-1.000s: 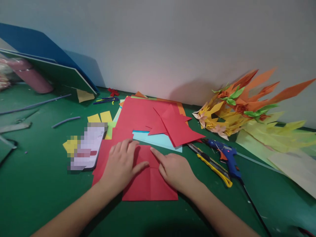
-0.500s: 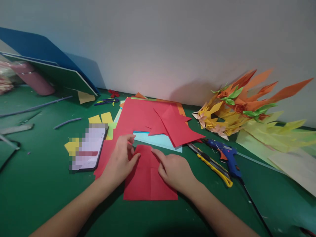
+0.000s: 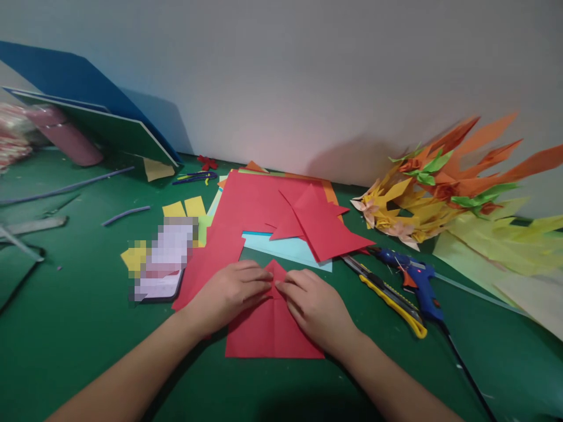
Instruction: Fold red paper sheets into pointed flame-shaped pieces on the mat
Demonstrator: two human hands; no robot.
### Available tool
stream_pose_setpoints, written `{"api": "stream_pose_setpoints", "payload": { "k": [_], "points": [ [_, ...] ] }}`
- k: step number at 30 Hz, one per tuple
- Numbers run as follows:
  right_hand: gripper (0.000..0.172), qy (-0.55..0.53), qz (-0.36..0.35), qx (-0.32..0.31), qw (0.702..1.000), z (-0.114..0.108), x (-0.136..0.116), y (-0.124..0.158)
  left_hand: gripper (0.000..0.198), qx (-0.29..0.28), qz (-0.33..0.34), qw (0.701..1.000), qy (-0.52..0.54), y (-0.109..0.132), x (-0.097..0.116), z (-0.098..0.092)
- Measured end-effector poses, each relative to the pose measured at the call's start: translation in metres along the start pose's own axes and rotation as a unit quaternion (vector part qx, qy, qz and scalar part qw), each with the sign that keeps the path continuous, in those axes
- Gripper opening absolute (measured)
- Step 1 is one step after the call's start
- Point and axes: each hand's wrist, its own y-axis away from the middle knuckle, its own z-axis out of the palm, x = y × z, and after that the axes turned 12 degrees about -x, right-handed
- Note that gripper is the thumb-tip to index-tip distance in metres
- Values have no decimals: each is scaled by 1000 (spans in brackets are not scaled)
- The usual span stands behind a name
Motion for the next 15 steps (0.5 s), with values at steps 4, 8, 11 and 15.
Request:
{"api": "stream_pose_setpoints", "payload": {
  "k": [4,8,11,15],
  "points": [
    [25,-23,-21,1,1000,0,3,1,25,-56,10,997,44,-1,-1,1],
    [27,-14,-37,5,999,-2,3,3,27,-71,4,995,71,-1,-2,1],
    [28,10,-36,17,999,-3,0,7,29,-67,14,996,59,-1,-3,2],
    [28,54,-38,35,997,0,-4,13,29,-66,20,997,30,0,-4,3]
  ]
}}
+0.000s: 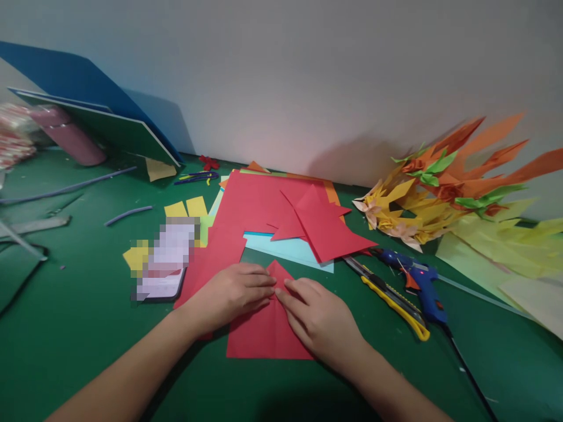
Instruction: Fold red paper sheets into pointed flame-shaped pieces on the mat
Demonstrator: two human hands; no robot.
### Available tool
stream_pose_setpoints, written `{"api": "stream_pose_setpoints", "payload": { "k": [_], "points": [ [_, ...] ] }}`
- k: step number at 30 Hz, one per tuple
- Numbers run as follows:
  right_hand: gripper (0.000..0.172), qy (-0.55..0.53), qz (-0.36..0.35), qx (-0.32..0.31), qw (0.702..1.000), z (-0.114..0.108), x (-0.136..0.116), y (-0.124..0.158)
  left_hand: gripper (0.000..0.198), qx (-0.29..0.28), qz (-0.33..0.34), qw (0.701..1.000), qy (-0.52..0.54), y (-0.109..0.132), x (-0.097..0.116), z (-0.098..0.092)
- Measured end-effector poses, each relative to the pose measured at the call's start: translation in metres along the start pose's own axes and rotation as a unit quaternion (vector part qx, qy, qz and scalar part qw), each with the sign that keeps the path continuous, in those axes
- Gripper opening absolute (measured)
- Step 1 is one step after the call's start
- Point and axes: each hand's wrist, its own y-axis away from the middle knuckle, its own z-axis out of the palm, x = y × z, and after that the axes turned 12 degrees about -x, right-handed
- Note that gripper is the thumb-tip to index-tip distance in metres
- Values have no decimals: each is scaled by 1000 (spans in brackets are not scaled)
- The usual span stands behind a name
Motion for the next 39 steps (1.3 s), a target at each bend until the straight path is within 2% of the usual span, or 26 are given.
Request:
{"api": "stream_pose_setpoints", "payload": {
  "k": [6,16,20,27,32,39],
  "points": [
    [29,29,16,0,999,2,-4,7,29,28,18,999,-34,0,5,1],
    [28,18,23,-20,999,-3,-5,1,25,43,-5,998,-52,5,9,4],
    [27,16,24,-24,999,-5,-5,-1,28,33,-37,999,-16,1,10,2],
    [28,24,25,-23,999,-8,-7,-1,19,37,-85,995,35,-2,13,1],
    [28,31,24,-36,999,-7,-7,-1,19,24,-138,990,25,2,16,2],
    [26,39,23,-40,998,-6,-7,0,20,-18,-163,986,-1,2,18,1]
  ]
}}
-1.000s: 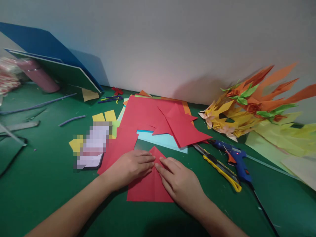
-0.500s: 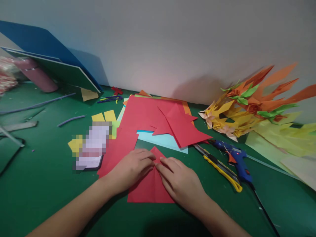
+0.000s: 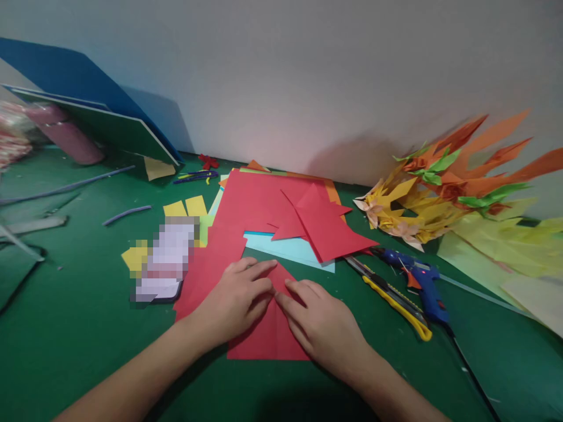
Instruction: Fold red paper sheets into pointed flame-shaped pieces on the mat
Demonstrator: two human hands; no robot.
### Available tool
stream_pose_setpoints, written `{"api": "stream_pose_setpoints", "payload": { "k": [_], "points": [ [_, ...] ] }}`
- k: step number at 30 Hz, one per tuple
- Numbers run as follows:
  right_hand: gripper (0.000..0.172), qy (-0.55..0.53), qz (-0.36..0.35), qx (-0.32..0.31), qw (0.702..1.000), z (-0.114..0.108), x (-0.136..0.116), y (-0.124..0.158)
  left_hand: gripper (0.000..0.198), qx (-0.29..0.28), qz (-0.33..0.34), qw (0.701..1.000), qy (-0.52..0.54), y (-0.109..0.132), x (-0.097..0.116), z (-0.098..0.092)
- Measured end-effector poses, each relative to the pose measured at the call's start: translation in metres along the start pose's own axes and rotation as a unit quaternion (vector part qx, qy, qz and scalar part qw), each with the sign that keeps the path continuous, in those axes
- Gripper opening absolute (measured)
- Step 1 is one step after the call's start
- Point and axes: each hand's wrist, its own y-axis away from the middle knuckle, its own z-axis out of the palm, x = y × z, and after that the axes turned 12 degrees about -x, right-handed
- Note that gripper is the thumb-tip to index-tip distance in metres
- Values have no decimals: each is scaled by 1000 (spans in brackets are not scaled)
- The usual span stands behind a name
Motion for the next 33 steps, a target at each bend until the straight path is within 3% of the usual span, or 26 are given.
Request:
{"api": "stream_pose_setpoints", "payload": {
  "k": [11,33],
  "points": [
    [26,5,3,-3,1000,-1,0,0,19,-64,-48,997,-14,0,3,-12],
    [28,-8,-3,-6,1000,0,0,0,20,-74,-56,993,-78,10,10,-18]
  ]
}}
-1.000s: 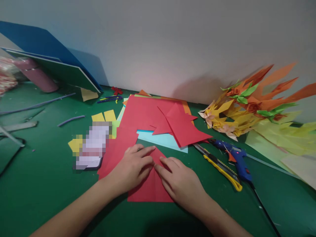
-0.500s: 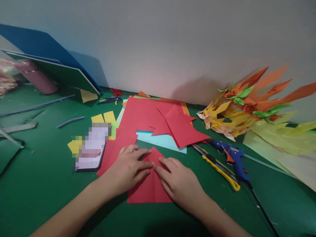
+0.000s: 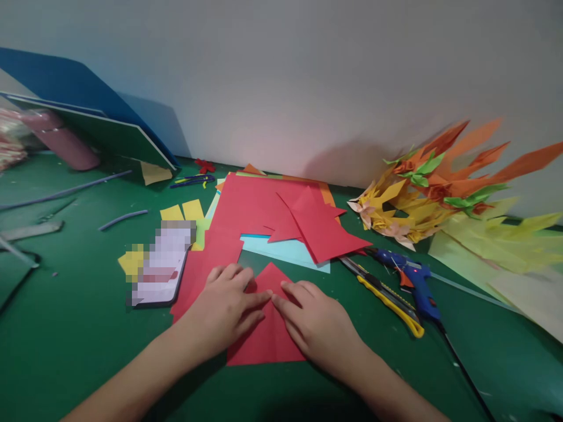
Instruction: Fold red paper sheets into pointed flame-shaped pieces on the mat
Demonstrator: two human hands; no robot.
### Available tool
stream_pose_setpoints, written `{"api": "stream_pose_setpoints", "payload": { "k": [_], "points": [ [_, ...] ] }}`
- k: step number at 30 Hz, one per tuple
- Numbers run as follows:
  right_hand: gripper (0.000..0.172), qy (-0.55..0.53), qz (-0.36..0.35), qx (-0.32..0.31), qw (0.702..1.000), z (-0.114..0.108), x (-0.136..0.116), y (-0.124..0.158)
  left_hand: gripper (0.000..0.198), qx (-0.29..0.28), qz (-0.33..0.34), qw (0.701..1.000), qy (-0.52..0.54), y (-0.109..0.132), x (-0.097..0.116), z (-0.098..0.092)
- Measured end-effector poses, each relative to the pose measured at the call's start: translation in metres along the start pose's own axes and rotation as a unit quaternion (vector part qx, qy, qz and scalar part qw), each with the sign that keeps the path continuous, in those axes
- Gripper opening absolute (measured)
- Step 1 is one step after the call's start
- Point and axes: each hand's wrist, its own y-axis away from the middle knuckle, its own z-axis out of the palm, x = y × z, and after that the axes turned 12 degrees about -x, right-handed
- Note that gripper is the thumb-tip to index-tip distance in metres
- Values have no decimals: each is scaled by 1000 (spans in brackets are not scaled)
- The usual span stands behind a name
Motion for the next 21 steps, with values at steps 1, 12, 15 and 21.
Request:
{"api": "stream_pose_setpoints", "payload": {
  "k": [1,12,15,21],
  "points": [
    [28,0,-1,2,1000,0,0,0,20,2,0,1000,-9,0,1,0],
    [31,3,-6,-7,1000,0,1,1,23,13,31,997,-75,0,3,2],
    [33,0,-6,-11,1000,0,1,1,29,-17,42,997,-64,2,1,4],
    [29,1,-9,-9,1000,-1,2,1,31,-28,-39,999,20,3,-3,9]
  ]
}}
